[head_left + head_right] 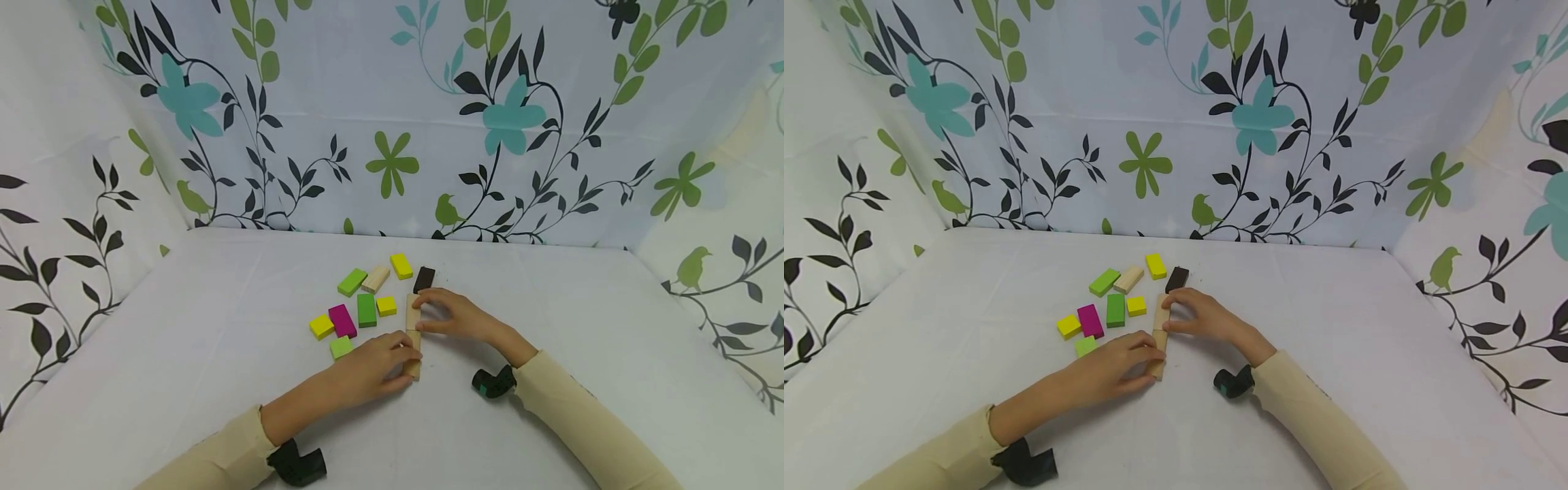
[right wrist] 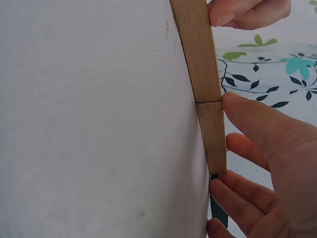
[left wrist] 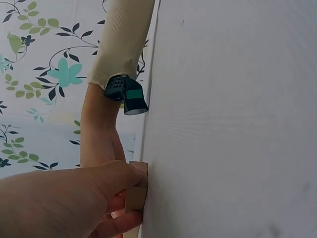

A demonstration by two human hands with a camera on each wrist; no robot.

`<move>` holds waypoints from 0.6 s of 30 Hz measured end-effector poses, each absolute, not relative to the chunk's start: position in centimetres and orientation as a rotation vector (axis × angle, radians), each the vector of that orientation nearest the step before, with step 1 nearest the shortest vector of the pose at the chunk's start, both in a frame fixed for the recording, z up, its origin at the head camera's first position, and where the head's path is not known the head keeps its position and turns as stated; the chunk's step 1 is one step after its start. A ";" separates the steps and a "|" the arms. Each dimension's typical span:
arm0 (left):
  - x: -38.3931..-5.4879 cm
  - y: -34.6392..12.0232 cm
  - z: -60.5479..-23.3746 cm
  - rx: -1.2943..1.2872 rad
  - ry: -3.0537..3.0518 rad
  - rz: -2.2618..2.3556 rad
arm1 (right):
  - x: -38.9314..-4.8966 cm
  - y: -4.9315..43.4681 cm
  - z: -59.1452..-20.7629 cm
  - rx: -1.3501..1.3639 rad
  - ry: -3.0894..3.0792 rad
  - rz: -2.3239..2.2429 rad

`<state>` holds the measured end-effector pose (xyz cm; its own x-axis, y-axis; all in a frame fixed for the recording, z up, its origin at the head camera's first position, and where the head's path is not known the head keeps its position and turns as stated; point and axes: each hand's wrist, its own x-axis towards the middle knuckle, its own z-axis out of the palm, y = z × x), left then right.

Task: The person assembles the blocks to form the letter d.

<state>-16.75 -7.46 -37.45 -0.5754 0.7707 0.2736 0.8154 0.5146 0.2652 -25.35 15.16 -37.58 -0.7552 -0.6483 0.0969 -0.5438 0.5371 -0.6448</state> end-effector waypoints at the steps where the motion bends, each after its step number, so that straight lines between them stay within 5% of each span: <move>1: -16.7 -7.5 -37.4 -1.379 -2.630 -0.535 | -25.3 15.2 -37.5 -1.025 2.615 -1.016; 18: -16.9 -7.9 -37.3 -1.369 -2.604 -0.559 | -24.1 15.4 -37.7 -1.057 2.571 -1.032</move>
